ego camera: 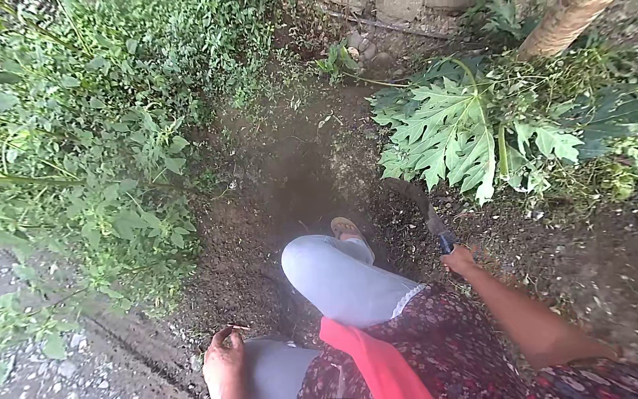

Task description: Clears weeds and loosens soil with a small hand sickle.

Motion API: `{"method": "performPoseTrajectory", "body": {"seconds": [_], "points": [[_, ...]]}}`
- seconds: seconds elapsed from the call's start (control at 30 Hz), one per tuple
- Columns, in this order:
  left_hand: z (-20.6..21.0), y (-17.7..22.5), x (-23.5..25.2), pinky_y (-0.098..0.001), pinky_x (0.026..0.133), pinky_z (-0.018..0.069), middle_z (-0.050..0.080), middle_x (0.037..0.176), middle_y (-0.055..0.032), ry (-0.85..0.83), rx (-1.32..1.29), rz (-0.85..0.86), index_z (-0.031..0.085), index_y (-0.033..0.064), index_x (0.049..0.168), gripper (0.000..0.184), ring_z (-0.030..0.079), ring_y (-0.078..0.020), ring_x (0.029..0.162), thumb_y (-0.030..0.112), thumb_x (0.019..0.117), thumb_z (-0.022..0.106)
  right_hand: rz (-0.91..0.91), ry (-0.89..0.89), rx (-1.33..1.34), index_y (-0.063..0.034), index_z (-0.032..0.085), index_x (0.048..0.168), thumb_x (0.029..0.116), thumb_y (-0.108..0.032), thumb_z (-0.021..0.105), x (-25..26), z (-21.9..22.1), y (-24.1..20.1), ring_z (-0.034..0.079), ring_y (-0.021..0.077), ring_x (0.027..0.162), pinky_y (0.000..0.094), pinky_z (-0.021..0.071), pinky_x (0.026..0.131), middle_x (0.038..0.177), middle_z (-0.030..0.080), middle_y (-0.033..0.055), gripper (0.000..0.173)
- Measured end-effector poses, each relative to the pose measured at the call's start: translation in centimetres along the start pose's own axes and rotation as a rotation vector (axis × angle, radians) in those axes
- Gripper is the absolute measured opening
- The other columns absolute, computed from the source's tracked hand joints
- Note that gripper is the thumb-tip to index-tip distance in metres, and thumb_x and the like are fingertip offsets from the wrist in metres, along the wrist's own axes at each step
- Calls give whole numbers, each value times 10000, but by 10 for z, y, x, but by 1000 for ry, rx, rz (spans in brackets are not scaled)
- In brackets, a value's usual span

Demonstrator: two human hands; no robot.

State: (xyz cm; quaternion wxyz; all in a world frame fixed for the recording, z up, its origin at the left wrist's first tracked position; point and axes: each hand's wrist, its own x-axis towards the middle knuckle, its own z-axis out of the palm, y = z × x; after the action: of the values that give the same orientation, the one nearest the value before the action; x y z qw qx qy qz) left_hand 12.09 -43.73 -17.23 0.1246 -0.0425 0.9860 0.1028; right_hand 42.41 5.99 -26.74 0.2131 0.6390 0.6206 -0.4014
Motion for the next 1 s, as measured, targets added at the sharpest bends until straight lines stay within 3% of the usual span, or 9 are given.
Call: {"method": "performPoseTrajectory", "body": {"seconds": [0.07, 0.2, 0.3, 0.5, 0.57, 0.67, 0.77, 0.87, 1.0], "points": [[1, 1, -1, -663, 1057, 437, 671, 1293, -260, -4, 2, -5, 695, 51, 1272, 304, 605, -461, 1264, 194, 1052, 543, 17, -32, -90, 18, 527, 1387, 943, -176, 727, 1, 12, -1, 708, 332, 967, 507, 562, 882, 1155, 677, 233, 524], [0, -2, 1, -666, 1054, 438, 676, 1287, -256, -4, 5, 5, 696, 50, 1270, 307, 614, -457, 1252, 202, 1052, 543, -55, -116, -490, -6, 550, 1423, 926, -217, 745, 5, -7, 18, 616, 441, 1254, 666, 477, 1013, 1355, 623, 273, 574], [1, -4, 2, -674, 1049, 439, 667, 1290, -270, -24, 12, -5, 688, 55, 1283, 316, 604, -473, 1257, 215, 1055, 538, -87, -104, -551, -38, 573, 1414, 923, -222, 755, 7, -30, 26, 631, 457, 1220, 676, 489, 988, 1320, 643, 270, 555], [3, -1, 4, -667, 1051, 443, 671, 1289, -265, -29, 28, -20, 693, 64, 1282, 313, 608, -465, 1259, 217, 1057, 538, -29, -16, -198, 3, 537, 1406, 945, -202, 724, 2, -10, 6, 700, 393, 1041, 573, 546, 923, 1215, 667, 264, 538], [3, 0, 4, -671, 1048, 442, 672, 1284, -269, -30, 30, -24, 696, 60, 1277, 308, 611, -468, 1252, 211, 1054, 545, -27, -13, -221, -4, 541, 1402, 930, -200, 731, 4, 1, 3, 686, 399, 1099, 591, 537, 940, 1244, 663, 257, 545], [3, -1, 4, -662, 1050, 445, 675, 1289, -257, -34, 31, -30, 694, 70, 1285, 311, 613, -459, 1255, 222, 1059, 544, -66, -91, -513, -15, 540, 1442, 937, -231, 736, 4, -10, 6, 589, 447, 1292, 673, 469, 1021, 1386, 606, 272, 583], [3, -4, 3, -667, 1063, 434, 672, 1298, -253, -20, 13, -6, 693, 63, 1284, 315, 608, -456, 1263, 221, 1064, 533, -146, -117, -718, -39, 593, 1392, 922, -222, 744, 7, -33, 10, 602, 471, 1264, 698, 479, 981, 1355, 630, 265, 526], [5, -5, 1, -673, 1043, 445, 674, 1293, -252, -7, 22, -5, 698, 72, 1276, 308, 615, -458, 1253, 221, 1063, 534, -141, -99, -622, -47, 563, 1426, 938, -232, 731, 5, -40, 9, 598, 464, 1272, 685, 475, 999, 1353, 629, 266, 548], [2, -2, 1, -665, 1048, 444, 672, 1292, -261, -11, 19, -16, 696, 62, 1279, 312, 605, -465, 1263, 218, 1060, 537, -73, 22, -303, -20, 553, 1419, 940, -228, 726, 0, -16, -1, 617, 445, 1246, 652, 484, 1006, 1323, 639, 270, 550]]}}
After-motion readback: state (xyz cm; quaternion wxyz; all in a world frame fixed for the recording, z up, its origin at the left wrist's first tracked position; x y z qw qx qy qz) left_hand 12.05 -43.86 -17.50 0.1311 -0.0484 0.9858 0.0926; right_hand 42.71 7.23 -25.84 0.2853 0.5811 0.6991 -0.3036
